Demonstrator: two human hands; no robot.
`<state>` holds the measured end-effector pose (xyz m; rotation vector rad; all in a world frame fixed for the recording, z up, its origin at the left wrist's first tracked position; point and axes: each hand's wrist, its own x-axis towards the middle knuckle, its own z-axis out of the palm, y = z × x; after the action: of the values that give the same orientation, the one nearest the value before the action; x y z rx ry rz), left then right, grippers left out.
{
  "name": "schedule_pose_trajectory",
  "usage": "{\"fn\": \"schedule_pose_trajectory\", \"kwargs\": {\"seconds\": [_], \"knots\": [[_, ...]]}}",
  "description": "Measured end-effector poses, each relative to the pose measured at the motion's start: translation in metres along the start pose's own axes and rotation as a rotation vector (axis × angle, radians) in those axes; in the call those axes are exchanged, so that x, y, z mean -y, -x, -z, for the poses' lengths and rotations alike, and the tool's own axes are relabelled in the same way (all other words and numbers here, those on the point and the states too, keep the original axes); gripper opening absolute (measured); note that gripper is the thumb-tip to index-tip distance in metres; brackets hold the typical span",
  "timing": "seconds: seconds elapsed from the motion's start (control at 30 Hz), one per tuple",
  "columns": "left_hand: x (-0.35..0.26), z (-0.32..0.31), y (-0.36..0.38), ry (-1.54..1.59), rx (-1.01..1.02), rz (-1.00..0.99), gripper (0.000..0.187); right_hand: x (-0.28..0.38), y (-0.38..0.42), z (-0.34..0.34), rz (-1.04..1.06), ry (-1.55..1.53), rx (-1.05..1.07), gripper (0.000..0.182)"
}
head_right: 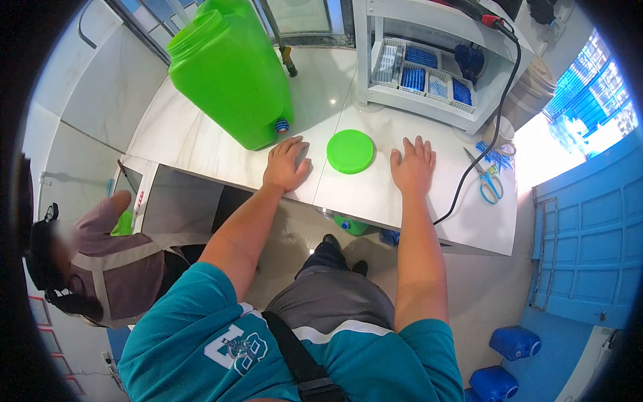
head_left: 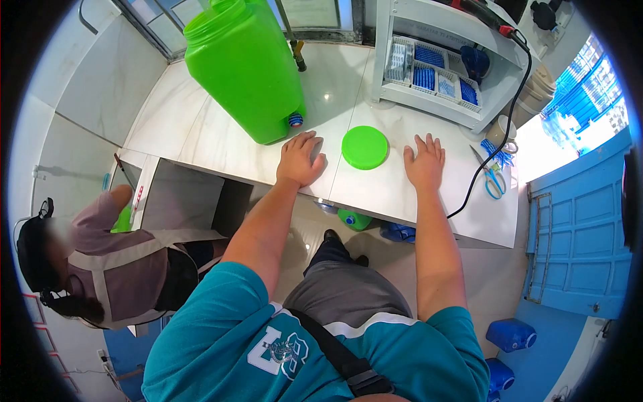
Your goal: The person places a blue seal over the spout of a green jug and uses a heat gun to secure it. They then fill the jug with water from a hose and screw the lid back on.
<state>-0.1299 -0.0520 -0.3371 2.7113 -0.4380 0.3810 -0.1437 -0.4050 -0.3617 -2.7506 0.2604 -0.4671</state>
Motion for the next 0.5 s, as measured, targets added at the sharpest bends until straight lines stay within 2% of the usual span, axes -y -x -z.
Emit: {"fn": "schedule_pose_trajectory", "kwargs": {"seconds": [0.5], "knots": [[-0.0001, -0.0006, -0.0002, 0.002, -0.008, -0.007, 0.051, 0.0003, 0.0001, 0.0015, 0.0, -0.003, 0.006, 0.054]]}}
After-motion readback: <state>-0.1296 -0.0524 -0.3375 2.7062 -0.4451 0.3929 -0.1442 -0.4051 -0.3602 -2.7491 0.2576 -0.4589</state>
